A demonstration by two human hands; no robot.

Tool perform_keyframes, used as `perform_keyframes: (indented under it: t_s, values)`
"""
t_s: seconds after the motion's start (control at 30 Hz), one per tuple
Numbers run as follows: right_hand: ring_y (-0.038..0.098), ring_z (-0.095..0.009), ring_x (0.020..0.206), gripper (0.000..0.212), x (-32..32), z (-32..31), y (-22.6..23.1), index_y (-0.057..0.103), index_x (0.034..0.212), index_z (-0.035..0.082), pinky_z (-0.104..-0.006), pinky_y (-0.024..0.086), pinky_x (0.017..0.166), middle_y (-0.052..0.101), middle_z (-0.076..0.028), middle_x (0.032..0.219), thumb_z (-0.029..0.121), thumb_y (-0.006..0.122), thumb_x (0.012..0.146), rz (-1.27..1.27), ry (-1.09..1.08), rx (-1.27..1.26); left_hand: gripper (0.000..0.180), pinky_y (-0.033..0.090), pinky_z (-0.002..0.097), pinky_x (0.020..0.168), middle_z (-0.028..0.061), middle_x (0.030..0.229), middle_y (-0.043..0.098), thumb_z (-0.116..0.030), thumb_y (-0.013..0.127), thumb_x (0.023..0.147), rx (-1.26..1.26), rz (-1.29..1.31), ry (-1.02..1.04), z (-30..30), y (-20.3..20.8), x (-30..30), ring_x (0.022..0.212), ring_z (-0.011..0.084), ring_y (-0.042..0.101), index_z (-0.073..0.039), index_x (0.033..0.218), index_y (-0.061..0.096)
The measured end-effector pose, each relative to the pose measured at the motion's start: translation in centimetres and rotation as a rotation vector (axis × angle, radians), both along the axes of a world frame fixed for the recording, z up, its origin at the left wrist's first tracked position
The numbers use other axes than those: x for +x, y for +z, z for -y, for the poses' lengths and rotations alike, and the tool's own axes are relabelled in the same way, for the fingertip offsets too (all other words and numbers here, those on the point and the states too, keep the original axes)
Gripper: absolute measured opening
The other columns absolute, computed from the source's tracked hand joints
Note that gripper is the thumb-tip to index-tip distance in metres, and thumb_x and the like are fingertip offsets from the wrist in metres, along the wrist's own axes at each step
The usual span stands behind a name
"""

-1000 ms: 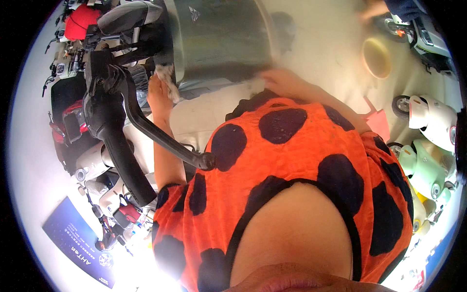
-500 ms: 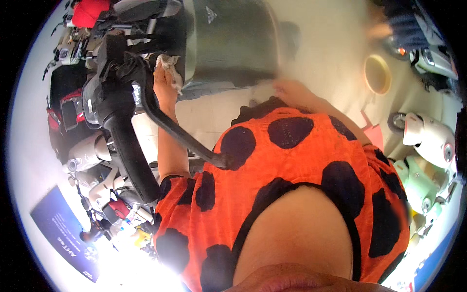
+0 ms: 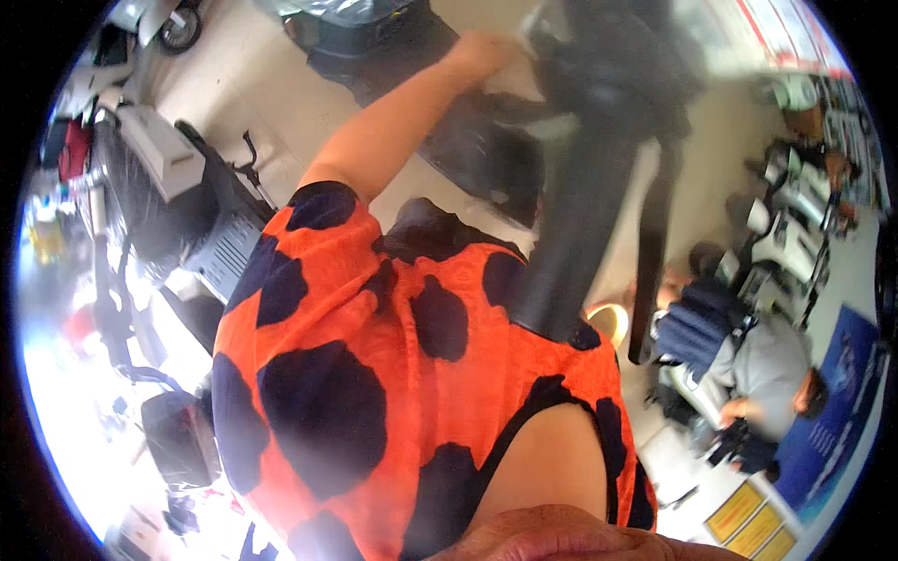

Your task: The person wipes the body panels and front fairing of a motorcycle with a cloth, then moves to a second motorcycle and wipes its side panels.

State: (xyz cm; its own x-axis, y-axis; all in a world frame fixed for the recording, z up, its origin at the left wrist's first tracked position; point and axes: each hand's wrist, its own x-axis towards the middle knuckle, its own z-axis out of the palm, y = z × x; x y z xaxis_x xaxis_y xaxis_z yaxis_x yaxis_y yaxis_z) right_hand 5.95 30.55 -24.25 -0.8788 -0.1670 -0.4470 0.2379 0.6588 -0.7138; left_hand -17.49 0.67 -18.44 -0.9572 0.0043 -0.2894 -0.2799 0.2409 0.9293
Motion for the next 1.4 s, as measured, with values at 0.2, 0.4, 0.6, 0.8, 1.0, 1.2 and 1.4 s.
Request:
perform_keyframes:
  t_s: [0.2, 0.4, 0.6, 0.8, 1.0, 1.2, 1.4]
  values:
    - [0.061, -0.015, 0.083, 0.028, -0.1, 1.8, 0.1, 0.055, 0.111, -0.001, -0.0262, 0.047, 0.076, 0.064, -0.010, 0.088, 0.012, 0.059, 0.086, -0.035, -0.031, 0.056, 0.021, 0.043, 0.0279, 0.057, 0.0025, 0.072, 0.061, -0.019, 0.060, 0.079, 0.098, -0.088, 0.145, 0.1, -6.0, -6.1, 0.063, 0.0119, 0.053, -0.001, 0.087, 0.067]
    - [0.062, -0.021, 0.090, 0.034, -1.3, 3.6, 1.5, 0.052, 0.115, -0.001, -0.0297, 0.048, 0.078, 0.063, -0.015, 0.098, 0.016, 0.058, 0.086, 0.061, 0.026, 0.088, 0.023, 0.039, 0.0315, 0.050, 0.0037, 0.068, 0.059, -0.026, 0.057, 0.083, -0.024, 0.071, 0.084, -0.9, -7.3, -10.9, 0.054, 0.0129, 0.046, -0.005, 0.085, 0.066]
    - [0.063, -0.017, 0.085, 0.028, -0.9, 4.6, 2.0, 0.054, 0.110, 0.000, -0.0280, 0.050, 0.074, 0.065, -0.013, 0.092, 0.013, 0.060, 0.085, -0.010, 0.026, 0.135, 0.026, 0.046, 0.0373, 0.072, 0.0155, 0.086, 0.064, -0.024, 0.053, 0.085, -0.286, -0.452, -0.017, 0.6, -8.6, -7.8, 0.080, 0.0320, 0.060, -0.006, 0.101, 0.062]
    - [0.064, -0.020, 0.080, 0.029, -2.4, 3.1, -0.2, 0.055, 0.108, -0.001, -0.0292, 0.049, 0.071, 0.065, -0.016, 0.090, 0.011, 0.060, 0.082, -0.130, 0.141, 0.118, 0.020, 0.047, 0.0428, 0.077, 0.0155, 0.092, 0.061, -0.019, 0.052, 0.080, -0.612, -0.478, -0.315, 4.8, -7.0, 4.6, 0.088, 0.0352, 0.058, -0.011, 0.096, 0.061]
    - [0.059, -0.027, 0.072, 0.023, -4.2, 1.2, -3.3, 0.055, 0.102, -0.001, -0.0362, 0.045, 0.064, 0.059, -0.017, 0.079, 0.010, 0.056, 0.083, -0.442, 0.230, -0.054, 0.023, 0.048, 0.0434, 0.070, 0.0193, 0.085, 0.062, -0.018, 0.052, 0.078, -0.520, -0.251, -0.028, 4.8, -8.9, 13.9, 0.077, 0.0363, 0.060, -0.002, 0.093, 0.059]
    - [0.061, -0.022, 0.083, 0.039, -4.8, 0.1, 0.9, 0.051, 0.117, 0.005, -0.0314, 0.048, 0.072, 0.061, -0.015, 0.098, 0.013, 0.061, 0.080, -0.276, 0.157, -0.281, 0.025, 0.047, 0.0261, 0.066, 0.0037, 0.090, 0.063, -0.006, 0.051, 0.083, 0.153, -0.029, -0.069, -2.1, -4.1, 18.6, 0.077, 0.0117, 0.058, 0.001, 0.105, 0.059]
    - [0.054, -0.022, 0.097, 0.066, -3.1, -0.5, 6.9, 0.038, 0.130, 0.006, -0.0319, 0.047, 0.080, 0.043, -0.013, 0.125, 0.016, 0.069, 0.073, -0.472, 0.187, -0.456, 0.032, 0.044, 0.0278, 0.084, 0.0062, 0.106, 0.060, 0.001, 0.054, 0.080, 0.272, -0.085, -0.084, -11.9, -1.0, 20.2, 0.098, 0.0146, 0.055, 0.001, 0.112, 0.054]
